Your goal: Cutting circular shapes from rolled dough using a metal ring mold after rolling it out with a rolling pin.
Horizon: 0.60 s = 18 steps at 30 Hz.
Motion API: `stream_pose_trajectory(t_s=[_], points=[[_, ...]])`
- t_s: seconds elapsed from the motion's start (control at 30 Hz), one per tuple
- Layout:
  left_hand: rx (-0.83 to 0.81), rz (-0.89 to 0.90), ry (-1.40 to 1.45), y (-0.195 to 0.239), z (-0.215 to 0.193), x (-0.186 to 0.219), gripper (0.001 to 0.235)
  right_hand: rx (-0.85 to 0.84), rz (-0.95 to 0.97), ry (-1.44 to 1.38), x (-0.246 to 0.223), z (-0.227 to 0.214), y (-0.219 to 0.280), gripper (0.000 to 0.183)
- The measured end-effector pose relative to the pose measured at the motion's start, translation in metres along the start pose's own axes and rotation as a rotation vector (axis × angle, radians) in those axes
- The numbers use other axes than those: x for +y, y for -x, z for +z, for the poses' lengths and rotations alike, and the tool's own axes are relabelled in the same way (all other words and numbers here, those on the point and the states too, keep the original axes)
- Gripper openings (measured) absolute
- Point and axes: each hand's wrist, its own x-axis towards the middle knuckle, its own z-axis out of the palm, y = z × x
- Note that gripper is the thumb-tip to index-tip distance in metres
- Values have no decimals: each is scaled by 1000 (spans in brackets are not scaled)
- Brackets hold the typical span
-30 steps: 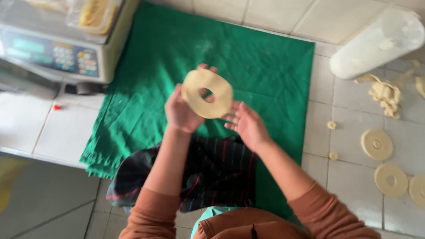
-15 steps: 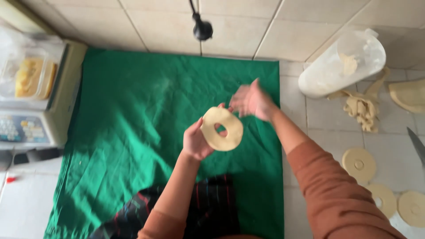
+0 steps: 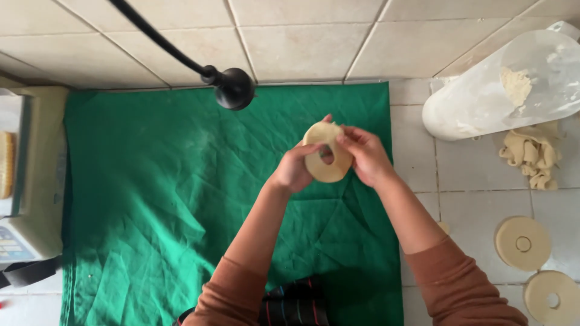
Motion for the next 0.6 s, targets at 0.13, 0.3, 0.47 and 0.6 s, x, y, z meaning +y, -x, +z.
stream_pose_trajectory(t_s=[0.13,0.3,0.47,0.6], points=[[15,33,-187,-46,-16,-12,84,88,-38,31,-4,-32,-17,26],[391,120,-609,-81,-28,-13,71,273,-85,268,-25,-32,-33,18],[738,166,-1036,-75,6,0,34,316,-207,443,-29,-23,-39,17],[570,450,-1076,-80,-22,-7,32,279,-306,344,-29,-21,-35,25]])
